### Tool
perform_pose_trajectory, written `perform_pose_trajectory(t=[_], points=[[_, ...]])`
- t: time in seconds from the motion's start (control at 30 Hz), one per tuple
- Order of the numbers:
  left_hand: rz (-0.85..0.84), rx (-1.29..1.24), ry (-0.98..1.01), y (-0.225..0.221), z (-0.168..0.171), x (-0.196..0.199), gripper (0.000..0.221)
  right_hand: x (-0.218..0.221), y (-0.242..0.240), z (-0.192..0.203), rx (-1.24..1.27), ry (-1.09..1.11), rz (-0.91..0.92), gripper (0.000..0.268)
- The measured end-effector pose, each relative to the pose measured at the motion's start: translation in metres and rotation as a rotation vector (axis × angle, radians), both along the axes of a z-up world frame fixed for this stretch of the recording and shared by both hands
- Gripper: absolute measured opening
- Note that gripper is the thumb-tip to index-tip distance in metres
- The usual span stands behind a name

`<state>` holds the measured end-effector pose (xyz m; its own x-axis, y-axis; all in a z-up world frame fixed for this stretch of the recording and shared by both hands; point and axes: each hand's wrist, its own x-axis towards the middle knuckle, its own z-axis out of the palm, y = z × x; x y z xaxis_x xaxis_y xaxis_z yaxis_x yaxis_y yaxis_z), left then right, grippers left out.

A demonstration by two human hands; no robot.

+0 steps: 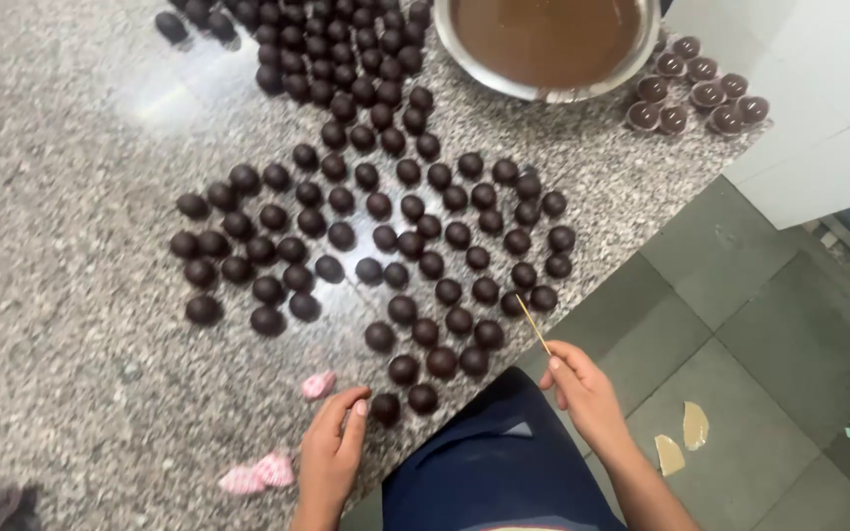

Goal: The person picks up round truffle centers, skewers them on a thin stick, and dips them one at a time into a large bowl of melted chocolate to coat them. They then transfer each coated truffle into a pink paper cup and set the filled cups in rows on the counter, repeating the cycle continuously.

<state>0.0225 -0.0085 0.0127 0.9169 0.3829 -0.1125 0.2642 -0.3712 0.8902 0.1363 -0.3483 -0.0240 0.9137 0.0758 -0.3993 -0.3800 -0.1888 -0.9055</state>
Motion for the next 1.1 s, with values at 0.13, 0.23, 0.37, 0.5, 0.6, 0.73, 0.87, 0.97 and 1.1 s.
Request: perform_pose_trajectory(t=[0.13,0.23,0.37,0.5,0.6,0.73,0.87,0.97,1.1], points=[[-0.015,0.111,-0.101,-0.031,0.015,0.056,0.025,0.059,-0.035,-0.013,-0.022,0.047,0.026,0.030],[0.011,0.155,-0.140,-0.069,0.025,0.097,0.025,0.112,-0.071,-0.032,-0.029,0.050,0.098,0.029],[0.087,0.110,-0.041,-0.128,0.028,0.149,0.026,0.188,-0.117,-0.043,-0.059,-0.036,0.229,0.027],[0.112,0.053,-0.002,-0.187,0.034,0.214,0.027,0.241,-0.151,-0.032,-0.128,0.020,0.325,0.028],[-0.010,0.088,-0.007,-0.213,0.027,0.249,0.025,0.271,-0.162,-0.040,-0.164,0.046,0.408,0.028],[-0.072,0.239,-0.055,-0.230,0.013,0.294,0.026,0.291,-0.167,-0.062,-0.208,0.099,0.470,0.026],[-0.151,0.548,-0.076,-0.241,-0.011,0.331,0.038,0.299,-0.171,-0.068,-0.214,0.189,0.517,0.026],[-0.218,0.691,-0.135,-0.248,-0.019,0.348,0.048,0.303,-0.173,-0.076,-0.205,0.169,0.557,0.025],[-0.275,0.788,-0.120,-0.253,-0.025,0.362,0.052,0.302,-0.166,-0.072,-0.182,0.216,0.558,0.025]])
